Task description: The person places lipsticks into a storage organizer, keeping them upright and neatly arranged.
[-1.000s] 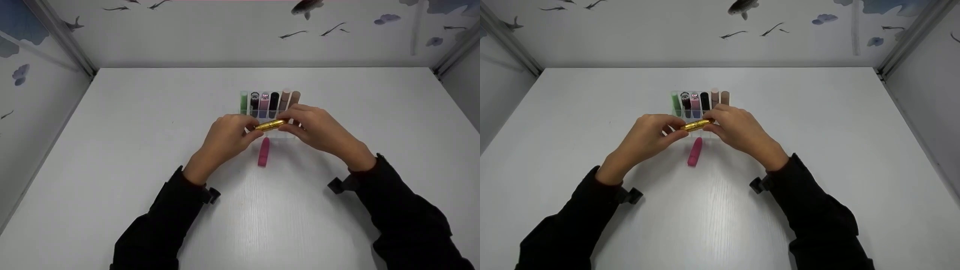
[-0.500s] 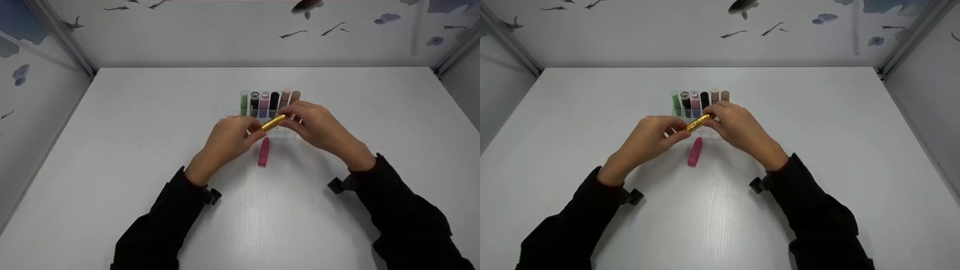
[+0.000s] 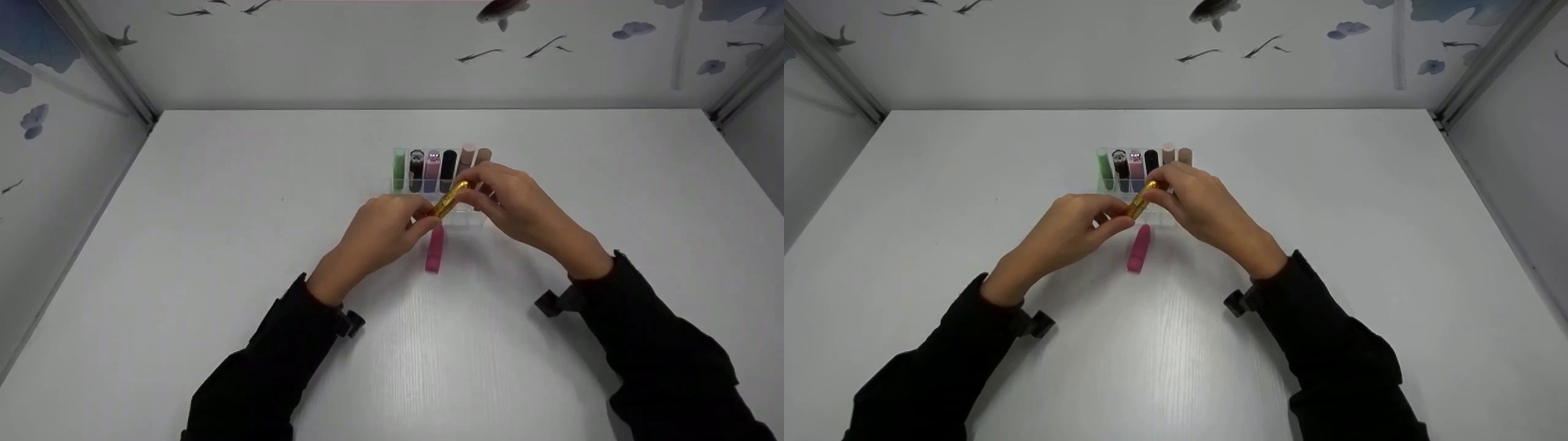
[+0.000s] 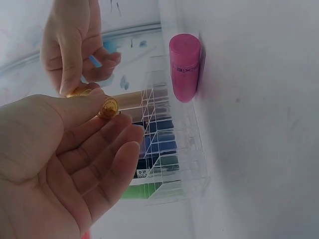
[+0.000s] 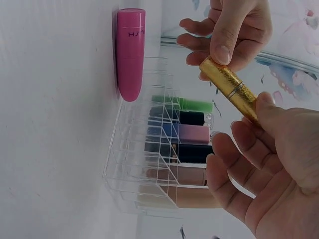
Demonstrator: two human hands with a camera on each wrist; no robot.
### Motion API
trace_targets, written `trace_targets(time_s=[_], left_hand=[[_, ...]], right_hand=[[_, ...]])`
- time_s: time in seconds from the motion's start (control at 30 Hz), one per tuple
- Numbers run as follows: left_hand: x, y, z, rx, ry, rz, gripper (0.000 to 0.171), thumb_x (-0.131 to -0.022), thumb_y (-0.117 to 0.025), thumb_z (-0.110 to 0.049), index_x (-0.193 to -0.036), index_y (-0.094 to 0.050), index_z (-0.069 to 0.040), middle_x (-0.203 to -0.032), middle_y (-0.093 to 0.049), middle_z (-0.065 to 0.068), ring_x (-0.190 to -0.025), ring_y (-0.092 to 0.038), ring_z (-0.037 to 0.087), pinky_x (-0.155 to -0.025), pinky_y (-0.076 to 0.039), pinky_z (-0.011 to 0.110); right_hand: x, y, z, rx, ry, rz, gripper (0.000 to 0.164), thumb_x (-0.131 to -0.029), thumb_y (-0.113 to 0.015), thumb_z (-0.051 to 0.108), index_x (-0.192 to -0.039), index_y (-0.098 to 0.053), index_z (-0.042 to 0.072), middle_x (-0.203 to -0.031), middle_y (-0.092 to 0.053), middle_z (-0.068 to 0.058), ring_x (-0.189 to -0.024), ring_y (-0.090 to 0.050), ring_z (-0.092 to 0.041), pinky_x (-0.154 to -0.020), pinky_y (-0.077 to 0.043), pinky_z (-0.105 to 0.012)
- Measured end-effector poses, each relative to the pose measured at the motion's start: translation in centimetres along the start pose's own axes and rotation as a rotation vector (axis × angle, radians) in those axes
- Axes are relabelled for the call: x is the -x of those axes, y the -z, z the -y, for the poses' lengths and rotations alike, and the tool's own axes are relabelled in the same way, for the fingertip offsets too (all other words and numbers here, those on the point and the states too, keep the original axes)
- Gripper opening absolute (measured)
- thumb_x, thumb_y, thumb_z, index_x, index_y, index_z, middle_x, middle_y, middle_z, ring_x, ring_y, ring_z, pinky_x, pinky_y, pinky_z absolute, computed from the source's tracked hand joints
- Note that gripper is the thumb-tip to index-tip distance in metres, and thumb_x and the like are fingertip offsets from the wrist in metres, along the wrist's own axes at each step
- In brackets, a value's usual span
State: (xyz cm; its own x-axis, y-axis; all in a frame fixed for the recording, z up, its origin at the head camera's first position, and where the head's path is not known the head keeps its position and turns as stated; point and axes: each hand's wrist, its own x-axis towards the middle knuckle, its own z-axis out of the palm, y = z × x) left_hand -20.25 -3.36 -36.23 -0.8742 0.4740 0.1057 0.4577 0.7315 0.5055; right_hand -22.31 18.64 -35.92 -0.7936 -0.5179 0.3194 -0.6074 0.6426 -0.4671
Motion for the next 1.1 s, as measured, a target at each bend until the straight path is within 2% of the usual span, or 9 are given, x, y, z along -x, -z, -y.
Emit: trace_targets(time_s=[0.37,0.63,0.83,1.1], left_hand=[[-0.1,-0.6,-0.3,0.040,-0.029,0.019,0.028,-0.093,-0.056,-0.040,-0.100,-0.068,-0.016,-0.081,-0.063,-0.007,-0.069,-0.051,0.011,-0.060,-0.043,0.024],[-0.2,-1.0,-0.5,0.050,-0.042,0.031,0.028,-0.092,-0.057,-0.041,-0.097,-0.069,-0.016,-0.086,-0.067,-0.007,-0.070,-0.054,0.009,-0.060,-0.043,0.023],[-0.1,-1.3,-0.6,0.056,-0.051,0.044,0.029,-0.092,-0.057,-0.042,-0.096,-0.070,-0.017,-0.083,-0.068,-0.008,-0.066,-0.054,0.008,-0.058,-0.041,0.023],[0.0,-1.6,-0.6,0.055,-0.046,0.045,0.029,-0.090,-0.059,-0.044,-0.094,-0.070,-0.018,-0.079,-0.068,-0.010,-0.067,-0.056,0.005,-0.060,-0.042,0.022]], right_hand=[[-0.1,-0.1,0.0,-0.065,-0.035,-0.008,0.033,-0.095,-0.051,0.035,-0.114,-0.058,0.009,-0.089,-0.064,-0.004,-0.073,-0.058,-0.011,-0.061,-0.049,-0.021],[-0.2,-0.2,0.1,-0.215,-0.079,0.029,0.035,-0.095,-0.053,0.035,-0.119,-0.060,0.010,-0.092,-0.066,-0.001,-0.075,-0.064,-0.017,-0.064,-0.052,-0.022],[-0.1,-0.4,0.1,-0.241,-0.117,0.038,0.038,-0.094,-0.054,0.037,-0.119,-0.061,0.009,-0.090,-0.067,0.000,-0.073,-0.063,-0.012,-0.065,-0.055,-0.029],[-0.1,-0.7,0.4,-0.269,-0.130,0.082,0.037,-0.095,-0.052,0.036,-0.121,-0.060,0.012,-0.088,-0.068,-0.001,-0.078,-0.065,-0.022,-0.067,-0.054,-0.028]])
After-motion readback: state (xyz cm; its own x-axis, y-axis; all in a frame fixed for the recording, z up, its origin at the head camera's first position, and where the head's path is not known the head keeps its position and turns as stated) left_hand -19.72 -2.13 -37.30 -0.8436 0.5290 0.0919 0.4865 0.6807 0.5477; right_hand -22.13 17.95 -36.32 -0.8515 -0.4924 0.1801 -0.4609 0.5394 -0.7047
